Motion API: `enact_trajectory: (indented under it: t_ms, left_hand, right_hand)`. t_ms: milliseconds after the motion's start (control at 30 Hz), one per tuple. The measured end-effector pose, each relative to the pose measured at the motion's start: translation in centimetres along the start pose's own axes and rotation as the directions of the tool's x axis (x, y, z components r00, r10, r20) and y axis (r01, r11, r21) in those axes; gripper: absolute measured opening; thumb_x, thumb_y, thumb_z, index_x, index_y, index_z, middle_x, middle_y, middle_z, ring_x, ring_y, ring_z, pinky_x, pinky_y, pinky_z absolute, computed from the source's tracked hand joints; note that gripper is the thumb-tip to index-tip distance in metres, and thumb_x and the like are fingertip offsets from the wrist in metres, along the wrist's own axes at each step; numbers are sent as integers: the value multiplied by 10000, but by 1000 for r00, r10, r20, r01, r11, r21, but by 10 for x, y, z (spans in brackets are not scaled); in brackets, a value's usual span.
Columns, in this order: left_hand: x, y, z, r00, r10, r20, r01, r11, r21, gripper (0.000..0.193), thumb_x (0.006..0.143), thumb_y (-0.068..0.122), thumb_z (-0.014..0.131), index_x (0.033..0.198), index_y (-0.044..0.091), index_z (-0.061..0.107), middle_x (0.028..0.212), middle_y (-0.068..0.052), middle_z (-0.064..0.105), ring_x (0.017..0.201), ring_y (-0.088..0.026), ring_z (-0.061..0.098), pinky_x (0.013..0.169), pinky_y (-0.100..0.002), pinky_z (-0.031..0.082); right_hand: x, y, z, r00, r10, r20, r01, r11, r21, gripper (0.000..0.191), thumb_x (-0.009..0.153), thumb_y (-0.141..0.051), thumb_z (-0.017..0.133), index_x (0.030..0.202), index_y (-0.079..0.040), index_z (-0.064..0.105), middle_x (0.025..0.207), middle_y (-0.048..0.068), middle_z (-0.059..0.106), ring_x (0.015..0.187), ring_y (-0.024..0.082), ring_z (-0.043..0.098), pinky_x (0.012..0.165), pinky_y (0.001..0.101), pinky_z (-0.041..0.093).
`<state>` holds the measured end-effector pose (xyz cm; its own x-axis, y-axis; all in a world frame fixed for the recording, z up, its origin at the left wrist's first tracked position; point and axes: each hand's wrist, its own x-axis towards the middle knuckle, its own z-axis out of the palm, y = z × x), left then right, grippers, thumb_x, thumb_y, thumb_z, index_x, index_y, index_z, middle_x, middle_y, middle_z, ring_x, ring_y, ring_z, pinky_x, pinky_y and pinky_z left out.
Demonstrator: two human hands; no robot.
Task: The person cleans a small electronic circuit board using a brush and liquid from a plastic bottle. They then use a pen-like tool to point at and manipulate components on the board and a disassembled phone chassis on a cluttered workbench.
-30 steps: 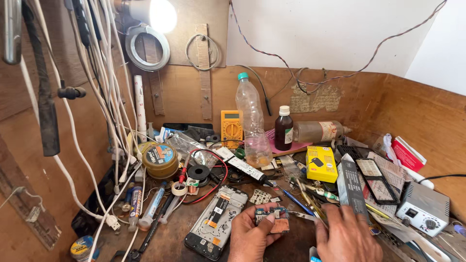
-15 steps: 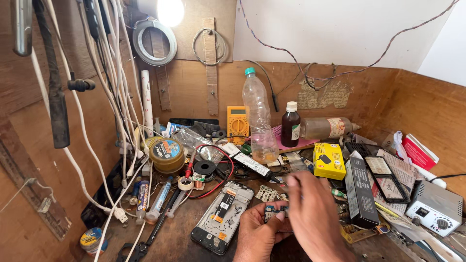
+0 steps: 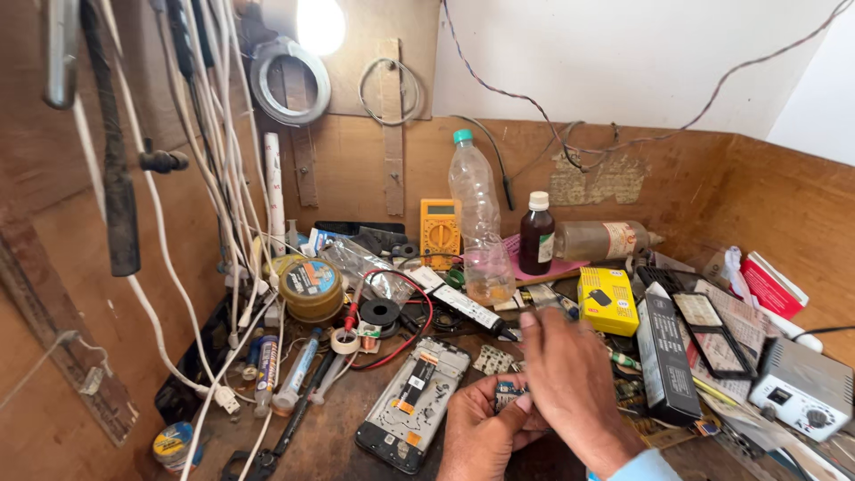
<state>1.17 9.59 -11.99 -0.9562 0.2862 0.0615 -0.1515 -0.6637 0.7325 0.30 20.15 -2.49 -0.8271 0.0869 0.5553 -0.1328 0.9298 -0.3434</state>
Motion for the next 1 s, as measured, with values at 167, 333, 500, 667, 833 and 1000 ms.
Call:
enact_trajectory:
  t_ms: [167,333,500,667,833,1000]
  left_hand:
    - [0,0,-4,999,-27,-36,26,999,-24,249,919,-14,629,1157,-30,698,928,-151,791,773,-227,788,751,-365,663]
    - [6,-10,-7,1000,24,-6,-24,1000,9,221,942,-18,669,1152,-79,699,906,-142,773,765,-212,768,755,-366,674]
    - [6,-11,-10,1000,7,-14,-6,1000,25,250,930,-24,629,1167,-63,702,912,-152,777,758,-235,776,732,-370,666]
    - [6,-5,-8,993,-97,-64,92,994,-64,294,912,-32,623,1202,-39,675,982,-170,797,815,-254,802,764,-391,677]
    - [8,-5,-8,991,-105,-81,96,990,-107,303,912,-26,634,1211,-53,678,1001,-191,790,856,-264,799,767,-403,679]
    - [13,-9,-9,989,-86,-116,75,993,-94,313,900,-43,631,1204,-45,706,1012,-196,793,852,-267,797,752,-406,673]
  right_hand:
    - [2,2,-11,993,-15,-117,17,1000,17,311,1018,-307,529,1010,-25,660,801,201,682,837,378,638,762,522,493]
    - [-9,-7,-8,977,-176,-118,166,982,-95,267,973,-284,557,997,-41,666,798,148,710,773,333,652,704,498,502]
    - [3,-8,-5,961,-257,-103,226,942,-248,244,949,-251,579,895,-35,678,727,131,708,700,332,656,649,514,491]
    - [9,15,-17,983,-29,-183,-5,983,-182,320,974,-373,623,890,-81,722,751,192,695,750,375,676,667,492,523]
    - [10,50,-38,976,209,-65,-198,969,146,317,1007,-347,605,895,-86,745,784,146,775,720,309,725,671,440,561]
    - [23,80,-75,978,194,-72,-187,978,90,233,946,-305,768,970,-73,773,837,169,776,776,290,716,730,435,573]
